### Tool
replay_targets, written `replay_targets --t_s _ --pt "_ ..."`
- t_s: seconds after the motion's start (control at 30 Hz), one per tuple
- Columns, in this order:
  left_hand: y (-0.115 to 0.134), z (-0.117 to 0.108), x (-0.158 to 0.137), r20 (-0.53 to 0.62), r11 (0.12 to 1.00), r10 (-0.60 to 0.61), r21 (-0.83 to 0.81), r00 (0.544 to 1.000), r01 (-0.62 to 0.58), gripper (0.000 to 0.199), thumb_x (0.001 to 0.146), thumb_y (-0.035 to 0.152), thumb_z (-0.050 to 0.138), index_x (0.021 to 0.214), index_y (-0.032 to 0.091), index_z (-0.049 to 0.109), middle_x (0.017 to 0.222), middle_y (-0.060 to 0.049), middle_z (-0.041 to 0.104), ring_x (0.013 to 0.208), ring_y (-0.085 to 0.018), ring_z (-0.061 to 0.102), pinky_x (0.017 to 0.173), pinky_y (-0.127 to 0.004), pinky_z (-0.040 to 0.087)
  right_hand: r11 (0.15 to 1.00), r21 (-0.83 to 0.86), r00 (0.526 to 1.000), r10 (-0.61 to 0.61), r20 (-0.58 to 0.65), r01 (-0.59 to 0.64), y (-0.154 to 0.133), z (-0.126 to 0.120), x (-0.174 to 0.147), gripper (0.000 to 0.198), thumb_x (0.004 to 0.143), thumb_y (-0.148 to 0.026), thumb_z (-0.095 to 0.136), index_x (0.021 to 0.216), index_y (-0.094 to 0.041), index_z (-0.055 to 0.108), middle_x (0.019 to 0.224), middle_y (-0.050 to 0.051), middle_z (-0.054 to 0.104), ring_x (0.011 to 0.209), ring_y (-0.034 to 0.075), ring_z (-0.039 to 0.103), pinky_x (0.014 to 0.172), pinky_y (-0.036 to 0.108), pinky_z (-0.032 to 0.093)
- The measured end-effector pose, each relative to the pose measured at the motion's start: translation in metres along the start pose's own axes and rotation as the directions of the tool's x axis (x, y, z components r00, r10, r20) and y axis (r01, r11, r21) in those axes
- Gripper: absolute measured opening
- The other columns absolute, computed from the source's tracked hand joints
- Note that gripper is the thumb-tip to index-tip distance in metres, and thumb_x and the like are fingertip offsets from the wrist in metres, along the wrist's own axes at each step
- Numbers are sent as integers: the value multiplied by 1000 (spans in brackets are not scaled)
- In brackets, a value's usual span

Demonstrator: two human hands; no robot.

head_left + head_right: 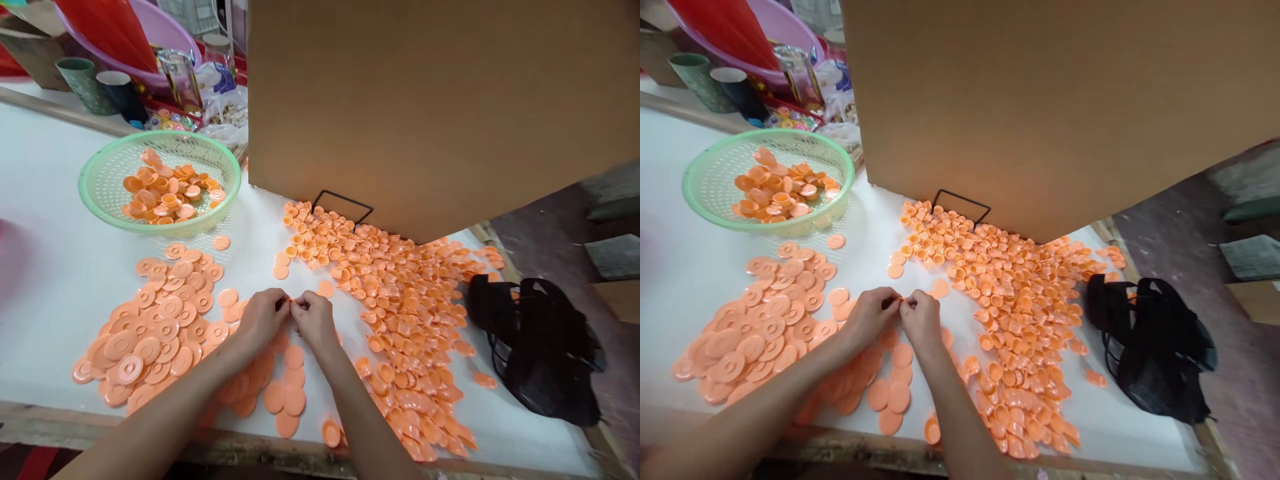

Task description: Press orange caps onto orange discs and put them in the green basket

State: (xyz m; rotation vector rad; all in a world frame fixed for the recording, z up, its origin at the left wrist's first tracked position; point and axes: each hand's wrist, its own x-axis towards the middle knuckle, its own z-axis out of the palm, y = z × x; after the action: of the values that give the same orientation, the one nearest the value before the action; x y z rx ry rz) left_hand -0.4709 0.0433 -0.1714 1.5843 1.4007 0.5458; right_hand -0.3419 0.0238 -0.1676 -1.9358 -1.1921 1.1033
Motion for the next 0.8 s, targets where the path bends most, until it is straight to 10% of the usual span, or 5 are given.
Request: replay_targets --t_s 0.27,0.53,0.8 --pt "-7 -2 -5 -39 990 -1 -142 999 -5 27 76 35 59 92 15 69 72 -3 67 67 -17 61 61 -26 45 993 116 994 21 106 -33 3 -13 -8 17 79 -21 52 79 -17 68 58 -1 61 43 12 55 39 22 44" --pt "-12 -10 -25 38 978 3 -208 999 5 19 70 31 68 84 18 68 74 0 63 65 -15 58 59 -25 45 952 141 960 -260 -105 273 25 -5 -40 29 74 -21 57 101 -19 66 101 8 64 68 15 62 58 26 53" --pt "2 -11 -53 136 872 139 -487 981 -56 18 78 29 67 93 21 65 95 -1 69 90 -17 66 83 -28 52 902 83 903 -413 -115 424 23 -3 -68 28 85 -15 48 109 -23 62 101 5 63 92 19 62 77 30 53"
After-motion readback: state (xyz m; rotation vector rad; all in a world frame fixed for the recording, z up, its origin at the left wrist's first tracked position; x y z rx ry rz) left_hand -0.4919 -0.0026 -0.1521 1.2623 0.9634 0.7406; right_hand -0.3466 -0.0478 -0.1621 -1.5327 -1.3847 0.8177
